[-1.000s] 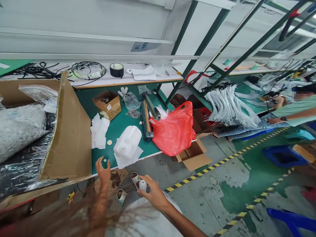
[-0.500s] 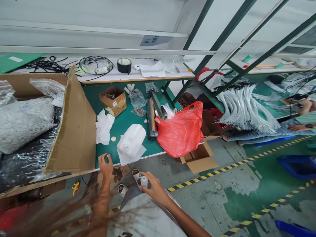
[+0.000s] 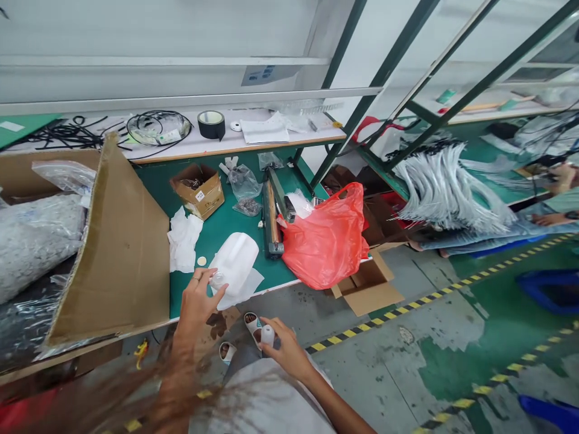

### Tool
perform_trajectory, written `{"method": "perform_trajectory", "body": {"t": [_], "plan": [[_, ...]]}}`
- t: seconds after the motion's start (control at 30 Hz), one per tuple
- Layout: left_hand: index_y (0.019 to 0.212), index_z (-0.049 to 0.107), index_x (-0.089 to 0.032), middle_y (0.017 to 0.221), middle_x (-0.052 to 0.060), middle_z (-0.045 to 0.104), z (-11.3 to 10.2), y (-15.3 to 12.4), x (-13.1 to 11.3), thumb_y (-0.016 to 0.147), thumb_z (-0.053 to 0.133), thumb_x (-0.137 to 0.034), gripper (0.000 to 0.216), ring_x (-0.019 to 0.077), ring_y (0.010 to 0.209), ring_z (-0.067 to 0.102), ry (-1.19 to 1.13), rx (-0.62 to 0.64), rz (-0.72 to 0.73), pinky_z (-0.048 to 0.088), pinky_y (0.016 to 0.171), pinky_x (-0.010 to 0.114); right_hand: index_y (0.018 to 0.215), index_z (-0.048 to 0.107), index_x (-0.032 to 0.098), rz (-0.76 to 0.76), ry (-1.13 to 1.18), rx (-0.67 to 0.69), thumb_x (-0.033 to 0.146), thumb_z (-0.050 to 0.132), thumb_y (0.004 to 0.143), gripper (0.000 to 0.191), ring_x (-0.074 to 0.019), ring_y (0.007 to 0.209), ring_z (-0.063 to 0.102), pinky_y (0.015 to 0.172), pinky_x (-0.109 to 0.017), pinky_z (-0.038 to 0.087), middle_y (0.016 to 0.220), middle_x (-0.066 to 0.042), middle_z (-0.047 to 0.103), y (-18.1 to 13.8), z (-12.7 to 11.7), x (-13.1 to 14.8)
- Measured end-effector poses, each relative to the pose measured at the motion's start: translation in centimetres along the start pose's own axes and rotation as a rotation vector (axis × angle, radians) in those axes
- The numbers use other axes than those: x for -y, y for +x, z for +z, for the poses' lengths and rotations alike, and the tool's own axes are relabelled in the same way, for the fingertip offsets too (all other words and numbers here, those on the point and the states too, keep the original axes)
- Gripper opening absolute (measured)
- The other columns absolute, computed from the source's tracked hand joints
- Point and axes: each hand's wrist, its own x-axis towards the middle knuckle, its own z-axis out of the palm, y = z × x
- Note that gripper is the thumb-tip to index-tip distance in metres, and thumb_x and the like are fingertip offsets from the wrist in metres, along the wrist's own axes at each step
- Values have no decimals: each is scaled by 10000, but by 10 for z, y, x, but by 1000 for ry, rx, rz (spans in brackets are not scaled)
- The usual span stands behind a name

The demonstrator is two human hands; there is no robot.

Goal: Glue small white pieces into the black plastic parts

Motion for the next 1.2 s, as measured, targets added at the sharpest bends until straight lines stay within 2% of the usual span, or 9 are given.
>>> {"method": "perform_trajectory", "body": {"t": [0.1,0.23,0.47,0.6,0.73,0.93,1.0,1.1,1.2], "plan": [[1185,781,-298,1141,102,774,1,5,-8,1094,686,-387,159,291,961,768,41,0,-7,642,786,394,1390,853,379,-46,22,17,440,790,837,560,-375,1065,838,986,-543,709,1129,-67,833,6,-4,2],[1175,786,-277,1123,86,782,-11,7,-26,1124,655,-374,171,242,870,749,39,17,-12,635,746,363,1420,833,288,-123,37,48,422,783,886,553,-363,1101,825,1016,-526,699,1169,-101,825,15,-11,11],[1262,853,-315,1126,64,807,-61,-27,-92,1112,722,-457,244,246,975,795,-4,41,-52,706,877,363,1626,686,278,-349,68,182,369,800,992,650,-316,1292,765,1160,-466,640,1377,-127,767,35,-16,54],[1278,882,-363,1125,69,837,-75,-46,-127,1083,748,-474,261,281,994,822,-9,90,-116,747,895,425,1683,626,330,-527,106,321,340,825,1000,711,-300,1335,756,1174,-442,631,1473,-113,743,44,-13,84],[1280,892,-371,1132,77,857,-70,-57,-151,1075,742,-423,259,290,1006,824,20,67,-181,753,905,437,1723,580,332,-617,125,405,272,780,1006,747,-313,1338,747,1158,-468,637,1493,-123,717,47,-13,98],[1321,864,-358,1206,65,852,-58,-72,-165,1103,722,-373,261,287,1080,833,54,28,-226,745,974,437,1641,651,307,-670,163,510,247,743,1013,638,-298,1270,743,1122,-450,653,1386,-108,727,46,-20,99],[1412,815,-367,1269,68,843,-54,-82,-165,1079,763,-379,337,302,1139,833,56,5,-267,748,990,459,1663,633,325,-673,167,544,247,751,1016,662,-290,1236,746,1100,-433,658,1362,-96,726,46,-22,99],[1598,673,-393,1418,95,800,-45,-101,-163,995,868,-422,635,336,1219,822,57,-85,-383,754,1014,503,1716,580,362,-671,165,598,309,790,1027,722,-283,1235,749,1099,-409,660,1356,-85,714,49,-24,97],[1550,711,-424,1494,89,766,-28,-120,-163,985,869,-411,587,371,1330,797,46,-121,-458,742,1081,556,1729,555,391,-655,132,653,351,797,1037,735,-290,1271,747,1122,-426,664,1388,-86,699,51,-21,91]]}}
